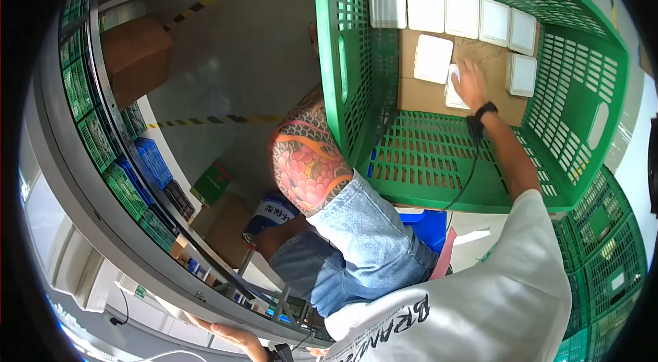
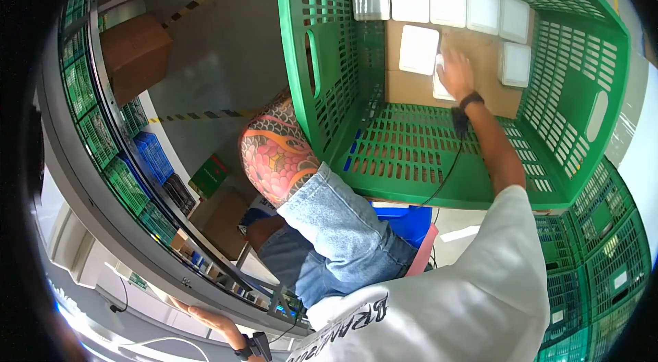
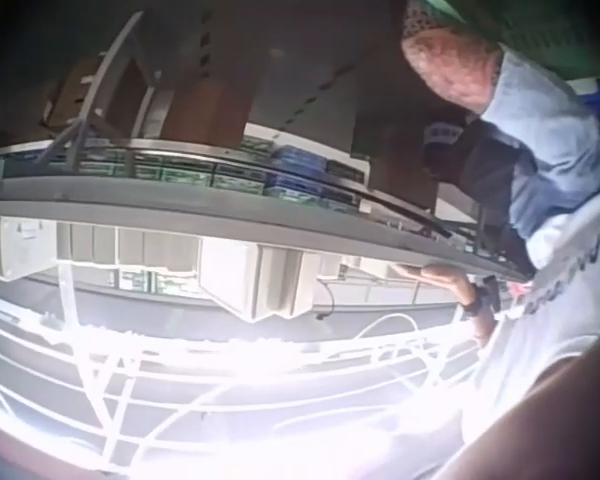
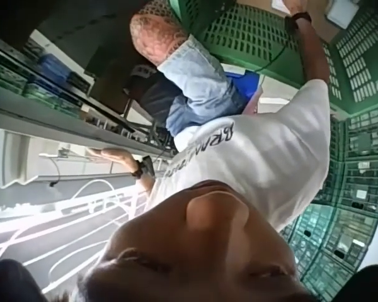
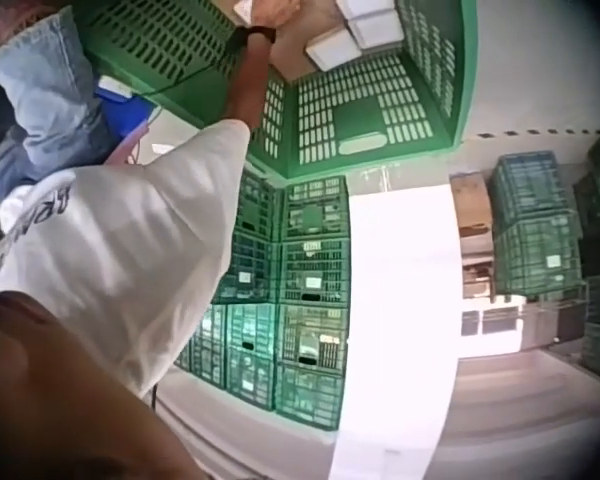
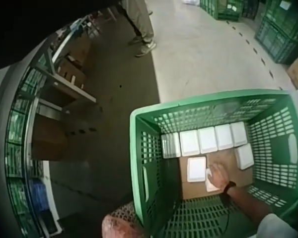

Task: Applying identification labels to electronic housings and organizing them into a transport bin.

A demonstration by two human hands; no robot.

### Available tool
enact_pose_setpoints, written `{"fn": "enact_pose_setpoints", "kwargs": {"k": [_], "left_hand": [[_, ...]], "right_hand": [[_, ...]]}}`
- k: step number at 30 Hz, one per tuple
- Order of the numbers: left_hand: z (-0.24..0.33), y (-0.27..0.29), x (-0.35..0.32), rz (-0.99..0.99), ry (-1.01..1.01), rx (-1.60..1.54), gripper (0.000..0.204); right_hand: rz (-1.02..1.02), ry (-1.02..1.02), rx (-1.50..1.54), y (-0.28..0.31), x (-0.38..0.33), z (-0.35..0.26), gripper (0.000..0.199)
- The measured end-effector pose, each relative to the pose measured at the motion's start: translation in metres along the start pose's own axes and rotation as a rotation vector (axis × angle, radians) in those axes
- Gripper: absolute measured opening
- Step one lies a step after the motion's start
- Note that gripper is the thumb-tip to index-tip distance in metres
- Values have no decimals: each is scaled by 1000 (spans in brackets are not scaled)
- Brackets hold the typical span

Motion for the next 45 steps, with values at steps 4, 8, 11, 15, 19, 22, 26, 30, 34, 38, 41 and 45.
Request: {"fn": "enact_pose_setpoints", "kwargs": {"k": [4, 8, 11, 15, 19, 22, 26, 30, 34, 38, 41, 45], "left_hand": [[-5, -2, -1, -5, 44, 19, 74], [-3, -3, -5, 37, 77, -1, 76], [-6, 4, -8, 72, 87, 27, 78], [-22, 7, -11, -5, 132, -94, 79], [-23, 5, -11, 57, 160, -70, 77], [-18, 6, -11, 101, 136, -77, 74], [-18, 4, -13, 79, 143, -15, 75], [-27, 11, -16, 73, 160, -83, 76], [-28, 14, -18, 124, 187, -33, 75], [-33, 9, -13, 124, 171, -79, 73], [-32, 11, -15, 116, 201, -30, 77], [-31, 16, -15, 113, 239, -59, 79]], "right_hand": [[204, 317, -199, 15, 52, -46, 68], [-122, 66, -285, -3, 51, -43, 74], [-374, 101, -323, -11, 31, -42, 76], [-399, 4, -364, -17, 1, -13, 76], [-320, 70, -200, -58, -9, -20, 78], [-360, 110, -66, -67, 14, -37, 79], [-287, 68, -67, -72, 23, -23, 78], [13, 96, -250, -53, -1, 4, 77], [-230, 33, -158, -43, -9, 16, 79], [-436, -69, 151, -56, -5, 24, 78], [-398, -59, 201, -75, 3, -6, 74], [-182, 197, -157, -75, 22, -81, 70]]}}
Point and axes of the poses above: each hand's wrist, its own x-axis towards the middle knuckle, its own y-axis out of the back of the hand, z = x × y, the point moved 7 cm from there along x, towards the middle knuckle, and after that the axes turned 5 degrees about y, right-handed, at the moved point
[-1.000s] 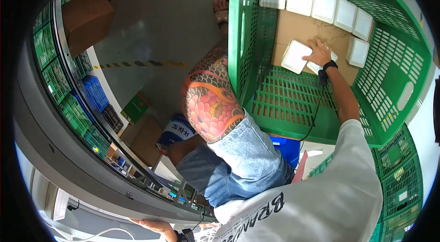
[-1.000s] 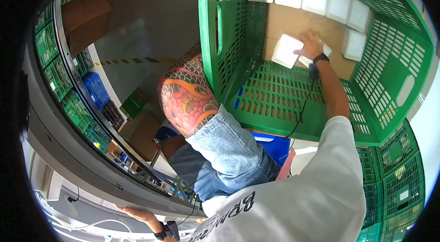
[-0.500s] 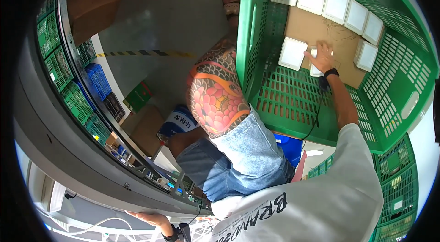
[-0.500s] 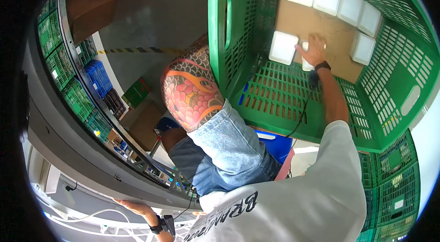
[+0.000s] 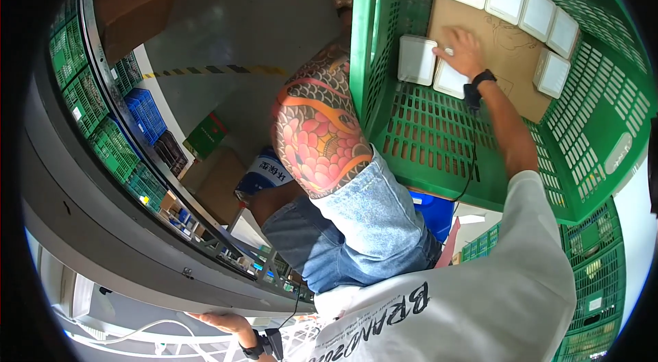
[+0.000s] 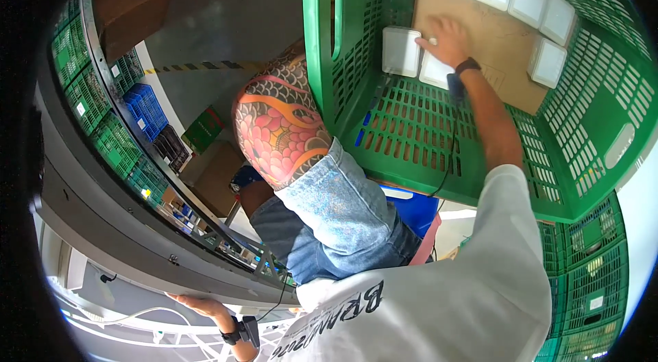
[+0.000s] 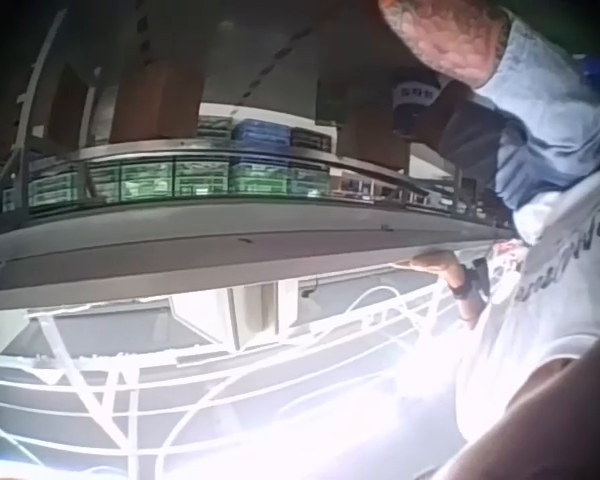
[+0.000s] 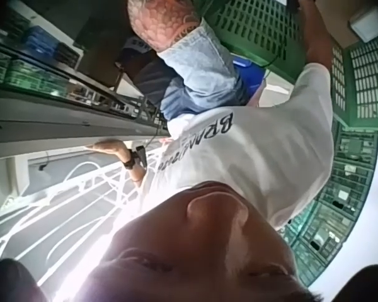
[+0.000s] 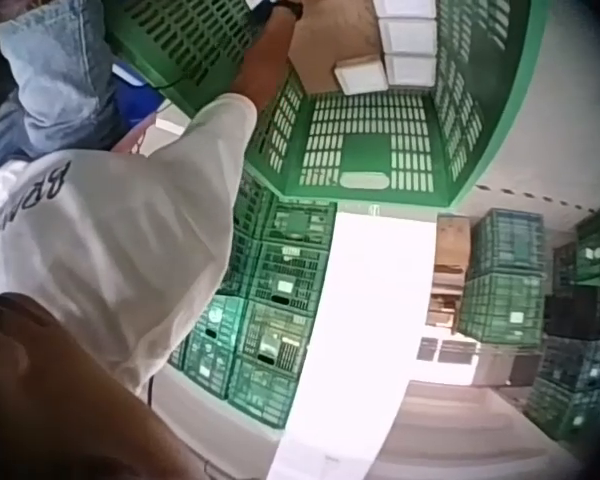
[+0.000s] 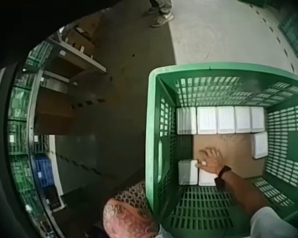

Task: Applying identification labels to electronic housings and organizing them into a transport bin.

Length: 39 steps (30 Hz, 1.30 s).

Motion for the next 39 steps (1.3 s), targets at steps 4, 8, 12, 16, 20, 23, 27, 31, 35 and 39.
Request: {"fn": "enact_pose_setpoints", "kwargs": {"k": [4, 8, 12, 16, 20, 23, 27, 31, 35, 39], "left_hand": [[-2, -2, -1, -21, -46, -18, 74], [-1, -1, -2, -28, -33, -52, 71], [-8, -1, -1, -17, -29, -43, 71], [-6, 0, -4, -11, -40, -23, 72], [-2, -2, -5, -18, -33, -19, 74], [-5, -4, -6, -18, -31, -18, 74], [-6, -2, -6, -10, -34, -27, 75], [-5, -5, -5, -29, -15, -68, 75], [-9, -5, -5, -58, -23, -77, 75], [-5, -9, -2, -103, -103, -39, 78]], "right_hand": [[183, 127, 71, -7, 0, -16, 68], [53, 61, 140, -14, 13, -4, 68], [-56, -47, 144, -8, 15, -3, 64], [30, -46, 96, -2, 13, -5, 60], [78, -35, 86, 3, 4, -9, 59], [115, -11, 138, 10, -2, -5, 59], [-79, -30, 46, 11, -2, 0, 62], [-225, -128, 177, 10, -1, 3, 65], [-279, -99, 168, 12, -6, -6, 72], [-230, -33, 77, 19, -15, -8, 73]]}}
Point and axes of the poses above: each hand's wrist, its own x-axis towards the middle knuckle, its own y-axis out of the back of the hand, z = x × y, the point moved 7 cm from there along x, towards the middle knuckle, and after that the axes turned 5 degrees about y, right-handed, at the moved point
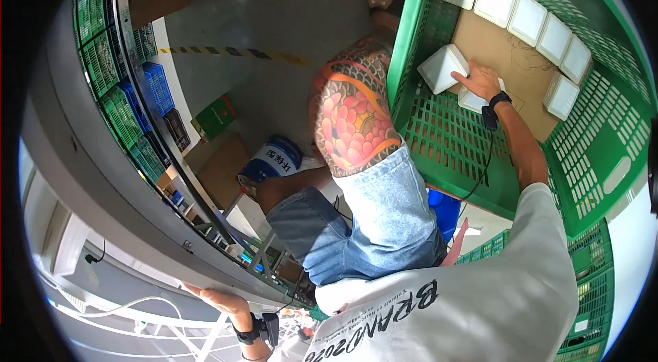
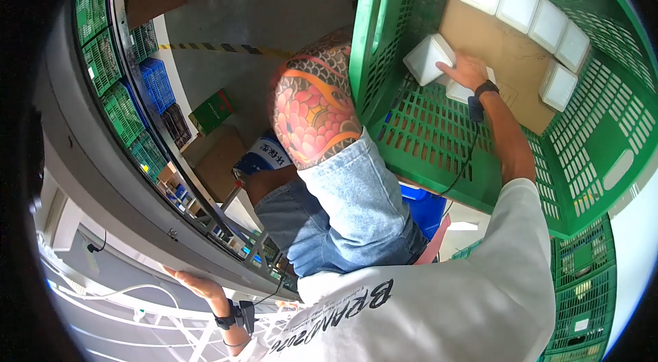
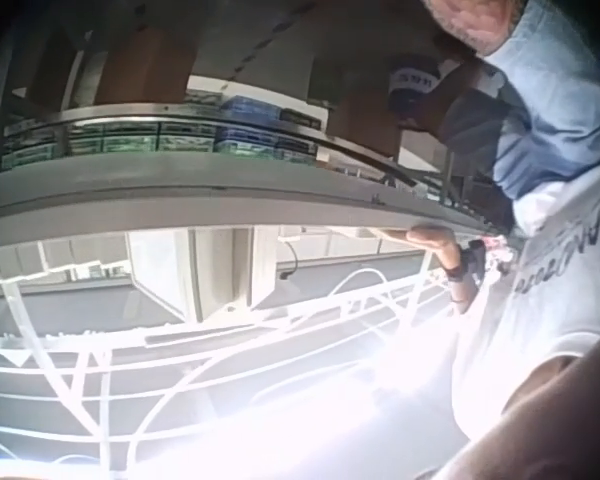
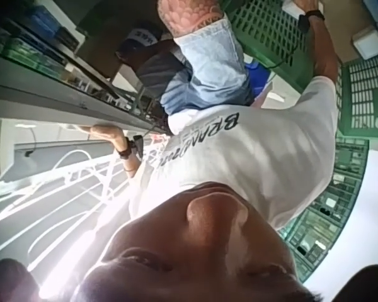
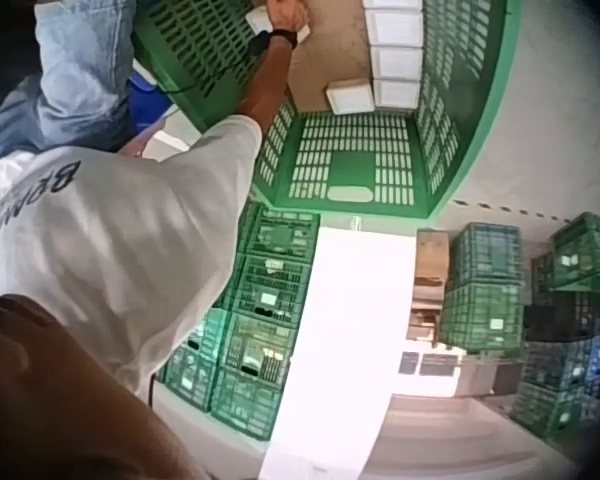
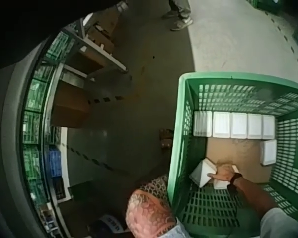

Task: Applying identification labels to electronic housings and organizing them into a transport bin.

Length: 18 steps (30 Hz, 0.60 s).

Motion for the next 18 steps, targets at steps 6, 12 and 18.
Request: {"fn": "enact_pose_setpoints", "kwargs": {"k": [6, 12, 18], "left_hand": [[62, -13, 20, -32, -275, 37, 73], [70, -26, 22, 17, -425, 29, 67], [39, 37, -46, 295, -418, -384, 73]], "right_hand": [[307, 39, -40, 26, -31, -33, 71], [653, 160, 120, 164, -159, -65, 56], [1044, 664, -305, 291, -377, -280, 55]]}}
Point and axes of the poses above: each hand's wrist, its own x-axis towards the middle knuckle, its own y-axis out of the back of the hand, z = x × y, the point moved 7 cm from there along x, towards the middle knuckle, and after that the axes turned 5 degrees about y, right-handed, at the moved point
